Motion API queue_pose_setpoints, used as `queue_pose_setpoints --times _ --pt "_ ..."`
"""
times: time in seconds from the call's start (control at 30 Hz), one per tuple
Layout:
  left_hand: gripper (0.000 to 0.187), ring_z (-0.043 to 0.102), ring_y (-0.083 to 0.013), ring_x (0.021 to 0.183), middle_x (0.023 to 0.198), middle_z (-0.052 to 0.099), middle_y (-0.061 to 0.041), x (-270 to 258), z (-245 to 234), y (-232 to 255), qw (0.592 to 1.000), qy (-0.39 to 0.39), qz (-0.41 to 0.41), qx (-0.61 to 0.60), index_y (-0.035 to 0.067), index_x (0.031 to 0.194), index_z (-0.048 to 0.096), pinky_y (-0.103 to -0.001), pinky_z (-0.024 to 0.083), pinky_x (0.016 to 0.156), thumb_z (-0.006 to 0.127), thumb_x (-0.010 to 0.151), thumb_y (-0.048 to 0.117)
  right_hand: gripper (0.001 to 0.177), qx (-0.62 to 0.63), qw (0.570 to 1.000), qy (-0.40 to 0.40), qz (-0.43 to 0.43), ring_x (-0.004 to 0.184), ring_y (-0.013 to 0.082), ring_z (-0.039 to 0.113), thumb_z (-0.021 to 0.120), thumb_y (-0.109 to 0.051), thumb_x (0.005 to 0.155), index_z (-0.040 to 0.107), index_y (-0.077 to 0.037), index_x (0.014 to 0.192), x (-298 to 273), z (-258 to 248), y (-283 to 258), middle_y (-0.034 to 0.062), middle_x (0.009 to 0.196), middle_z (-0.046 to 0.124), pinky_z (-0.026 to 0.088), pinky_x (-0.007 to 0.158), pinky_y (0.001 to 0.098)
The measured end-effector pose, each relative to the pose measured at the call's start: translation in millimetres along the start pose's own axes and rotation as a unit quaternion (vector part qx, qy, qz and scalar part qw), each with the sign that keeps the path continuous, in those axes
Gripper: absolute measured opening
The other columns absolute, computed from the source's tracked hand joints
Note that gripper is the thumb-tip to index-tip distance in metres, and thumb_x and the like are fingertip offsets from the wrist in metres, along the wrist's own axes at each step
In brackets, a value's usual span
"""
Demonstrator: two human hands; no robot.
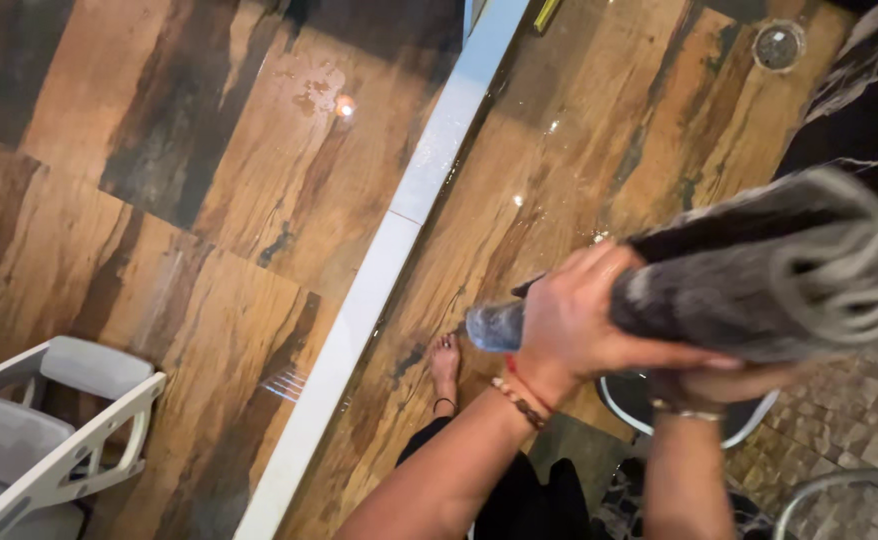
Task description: The person washes a rug on a bathroom floor by pouring water over it with a container from a bucket and then rolling the rug tightly to wring out the water.
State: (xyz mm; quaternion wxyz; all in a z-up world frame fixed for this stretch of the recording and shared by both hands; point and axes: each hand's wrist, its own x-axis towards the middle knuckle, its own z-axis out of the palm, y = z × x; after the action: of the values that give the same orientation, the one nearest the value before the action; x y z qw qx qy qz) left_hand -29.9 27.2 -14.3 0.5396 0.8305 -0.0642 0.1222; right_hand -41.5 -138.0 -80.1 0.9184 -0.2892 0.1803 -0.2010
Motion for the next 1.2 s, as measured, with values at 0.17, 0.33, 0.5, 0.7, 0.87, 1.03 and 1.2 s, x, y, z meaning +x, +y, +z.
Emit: queue_pose_setpoints --times 0.17,0.33,0.5,0.7,0.87,1.03,1.2 --pt "0.07 0.076 -0.0196 0.086 0.092 0.073 -0.006 -15.1 0.3 -14.8 0.987 -0.026 -0.09 -0.132 0.006 0.102 0.071 -0.031 0.06 0.085 0.083 0.071 0.068 0.071 -0.224 0.973 -0.056 -0.007 0.107 0.0298 0.06 0.033 -0.063 0.11 0.056 0.003 0.117 30.8 -20.6 -25.9 0.0185 0.117 0.059 0.051 0.099 0.0457" --pt "0.071 0.079 -0.0224 0.093 0.1 0.078 -0.009 -25.2 3.9 -34.1 0.982 -0.072 -0.09 -0.149 0.007 0.109 0.077 -0.033 0.062 0.089 0.084 0.069 0.065 0.066 -0.257 0.965 -0.056 -0.005 0.097 0.0223 0.065 0.033 -0.065 0.108 0.059 -0.005 0.102 40.5 -37.0 -18.7 0.0117 0.104 0.064 0.055 0.084 0.0371" --pt "0.07 0.079 -0.0226 0.091 0.099 0.08 -0.009 -2.5 11.7 -68.6 0.976 -0.147 -0.097 -0.126 0.008 0.099 0.077 -0.033 0.061 0.083 0.08 0.068 0.072 0.068 -0.233 0.972 0.002 0.033 0.104 0.0239 0.073 0.031 -0.068 0.102 0.063 -0.008 0.106 39.4 -23.4 5.0 0.0102 0.11 0.071 0.061 0.084 0.0392" --pt "0.093 0.072 -0.0202 0.088 0.102 0.068 -0.009 13.4 -8.7 -28.9 0.992 -0.073 -0.044 -0.093 0.001 0.111 0.059 -0.03 0.059 0.076 0.071 0.067 0.082 0.075 -0.226 0.971 -0.084 -0.001 0.102 0.0277 0.068 0.031 -0.069 0.103 0.062 -0.001 0.113 37.4 1.3 11.5 0.0158 0.109 0.067 0.06 0.091 0.0431" --pt "0.062 0.071 -0.0146 0.088 0.102 0.067 -0.004 24.6 -7.6 1.2 0.996 0.029 -0.014 -0.084 0.008 0.105 0.064 -0.026 0.059 0.078 0.08 0.082 0.063 0.064 -0.289 0.936 -0.199 -0.028 0.11 0.0279 0.066 0.041 -0.048 0.099 0.059 0.006 0.129 20.0 37.7 7.4 0.0181 0.126 0.067 0.056 0.101 0.0391" --pt "0.036 0.066 -0.0179 0.073 0.08 0.061 -0.003 8.4 -8.3 -0.1 0.997 0.065 -0.035 -0.037 0.012 0.081 0.061 -0.028 0.055 0.068 0.084 0.079 0.04 0.051 -0.374 0.879 -0.294 -0.023 0.095 0.033 0.067 0.047 -0.033 0.099 0.062 0.016 0.107 30.3 40.9 9.3 0.0266 0.102 0.067 0.055 0.093 0.0387" --pt "0.033 0.061 -0.0194 0.06 0.07 0.055 -0.004 9.2 -15.3 -1.2 0.992 0.067 -0.084 -0.066 0.011 0.073 0.057 -0.03 0.05 0.058 0.082 0.075 0.033 0.042 -0.279 0.907 -0.311 0.049 0.083 0.0316 0.062 0.046 -0.026 0.097 0.059 0.013 0.088 26.5 34.7 18.2 0.0253 0.087 0.063 0.054 0.084 0.0376"
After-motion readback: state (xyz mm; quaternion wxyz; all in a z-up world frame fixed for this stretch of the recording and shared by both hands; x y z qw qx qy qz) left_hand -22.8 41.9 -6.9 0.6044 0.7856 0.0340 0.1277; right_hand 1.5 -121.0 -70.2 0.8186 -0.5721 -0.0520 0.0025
